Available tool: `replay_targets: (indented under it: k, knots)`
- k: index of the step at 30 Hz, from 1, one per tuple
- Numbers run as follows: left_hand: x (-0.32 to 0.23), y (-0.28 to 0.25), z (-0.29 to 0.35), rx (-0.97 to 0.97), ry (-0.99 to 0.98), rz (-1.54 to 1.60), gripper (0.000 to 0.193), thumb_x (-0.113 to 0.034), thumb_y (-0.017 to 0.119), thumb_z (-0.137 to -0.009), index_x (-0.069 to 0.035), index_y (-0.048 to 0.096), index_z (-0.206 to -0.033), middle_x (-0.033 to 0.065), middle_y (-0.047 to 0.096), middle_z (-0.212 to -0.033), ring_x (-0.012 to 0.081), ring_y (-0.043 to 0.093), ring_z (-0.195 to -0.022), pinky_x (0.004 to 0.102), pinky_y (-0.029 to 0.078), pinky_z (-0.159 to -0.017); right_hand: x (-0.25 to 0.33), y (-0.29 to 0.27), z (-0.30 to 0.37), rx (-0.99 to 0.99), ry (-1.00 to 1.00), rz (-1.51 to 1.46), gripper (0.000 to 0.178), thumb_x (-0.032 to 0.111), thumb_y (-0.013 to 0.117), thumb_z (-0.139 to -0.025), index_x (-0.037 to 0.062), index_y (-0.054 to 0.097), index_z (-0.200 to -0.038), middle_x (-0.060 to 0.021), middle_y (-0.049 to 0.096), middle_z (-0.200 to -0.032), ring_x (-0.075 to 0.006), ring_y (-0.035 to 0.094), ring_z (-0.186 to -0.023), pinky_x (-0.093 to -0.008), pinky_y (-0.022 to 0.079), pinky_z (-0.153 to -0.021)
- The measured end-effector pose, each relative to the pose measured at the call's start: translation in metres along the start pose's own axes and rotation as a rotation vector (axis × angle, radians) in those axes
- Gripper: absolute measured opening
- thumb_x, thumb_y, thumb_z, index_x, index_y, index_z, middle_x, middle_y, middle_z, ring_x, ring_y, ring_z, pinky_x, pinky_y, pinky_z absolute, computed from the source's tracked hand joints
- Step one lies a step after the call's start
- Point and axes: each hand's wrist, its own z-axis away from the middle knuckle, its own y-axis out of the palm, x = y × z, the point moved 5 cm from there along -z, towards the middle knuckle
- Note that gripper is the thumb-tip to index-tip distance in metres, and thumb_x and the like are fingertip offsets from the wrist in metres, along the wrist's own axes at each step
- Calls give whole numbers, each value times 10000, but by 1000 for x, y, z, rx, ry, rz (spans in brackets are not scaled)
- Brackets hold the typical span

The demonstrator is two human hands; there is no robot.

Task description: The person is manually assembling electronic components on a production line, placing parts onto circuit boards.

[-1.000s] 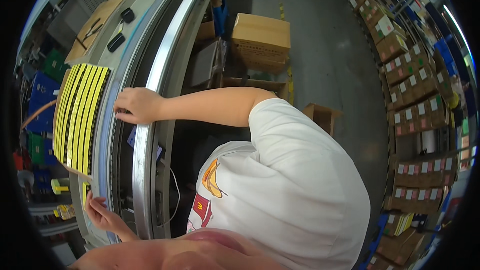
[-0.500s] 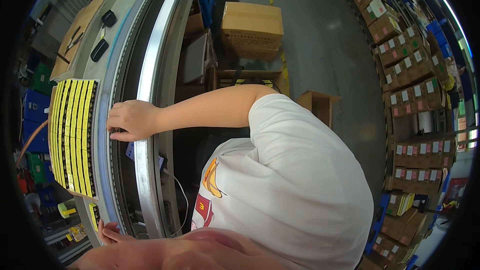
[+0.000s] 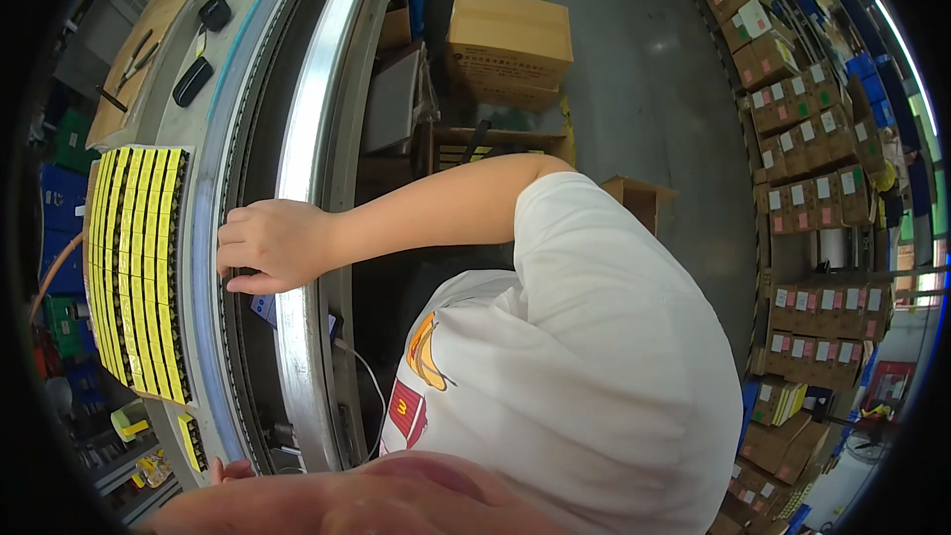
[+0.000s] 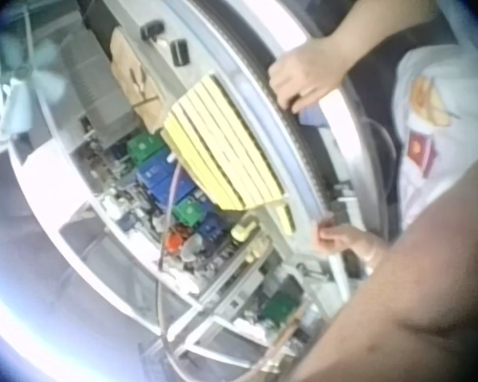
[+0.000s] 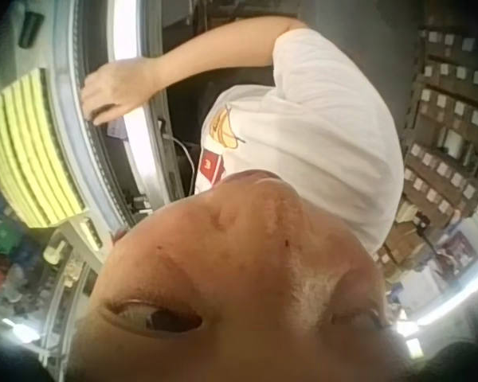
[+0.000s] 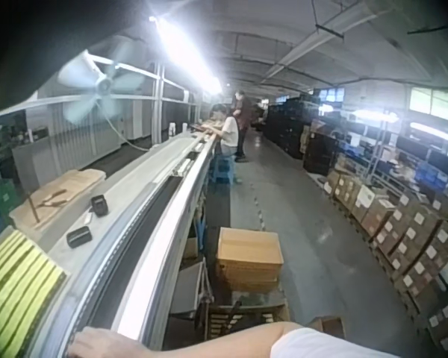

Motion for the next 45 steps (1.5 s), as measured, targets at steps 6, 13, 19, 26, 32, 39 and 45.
replay_targets:
  k: [6, 13, 19, 26, 32, 39, 45]
  knots:
    - [6, 1, 4, -9, -73, 12, 394, -369, 491, -1104, -84, 609, -859, 44, 622, -728, 140, 551, -618, 262, 464, -570, 28, 17, -37, -55, -242, -22, 122, 231, 717, -893, 130, 649, -910, -26, 585, -851, -189, 563, -791, -301, 462, -694]
    - [-13, -6, -9, -73, 162, -77, 375, -251, 404, -1116, -60, 550, -1403, 105, 638, -1274, 200, 593, -1165, 299, 435, -1032, 106, 80, -119, -166, -587, -269, 154, 262, 701, -888, 133, 643, -828, -13, 589, -777, -205, 583, -713, -310, 474, -628]
    - [-50, 3, -29, -168, 266, -315, 561, -499, 348, -1101, -94, 425, -1481, 94, 507, -1513, 273, 462, -1381, 388, 334, -1151, 119, 143, -124, -120, -471, -456, 155, 279, 685, -908, 125, 676, -885, -27, 652, -824, -243, 648, -780, -341, 532, -675]
    - [-44, 11, -30, -115, 269, -201, 480, -392, 363, -1105, -92, 421, -1476, 101, 504, -1513, 254, 464, -1376, 396, 304, -1161, 97, 143, -116, 98, -266, -565, 144, 272, 657, -949, 132, 688, -964, -50, 690, -901, -248, 663, -820, -346, 532, -714]
    - [-41, 11, -32, -127, 213, -147, 459, -354, 373, -1099, -91, 416, -1473, 106, 489, -1523, 251, 441, -1392, 413, 262, -1177, 100, 144, -115, 186, -247, -570, 147, 270, 633, -979, 133, 687, -976, -52, 684, -908, -239, 656, -829, -346, 524, -726]
    - [-44, 14, -32, -117, 212, -146, 464, -351, 380, -1096, -88, 416, -1477, 104, 490, -1521, 251, 436, -1396, 414, 272, -1173, 103, 148, -111, 168, -298, -583, 163, 277, 623, -991, 127, 687, -985, -48, 674, -891, -239, 646, -821, -341, 522, -733]
    - [-42, 14, -31, -101, 211, -140, 470, -352, 388, -1097, -86, 417, -1483, 98, 494, -1517, 246, 440, -1397, 412, 281, -1172, 101, 153, -113, 179, -290, -565, 167, 277, 625, -992, 124, 691, -990, -48, 668, -883, -238, 642, -814, -341, 521, -740]
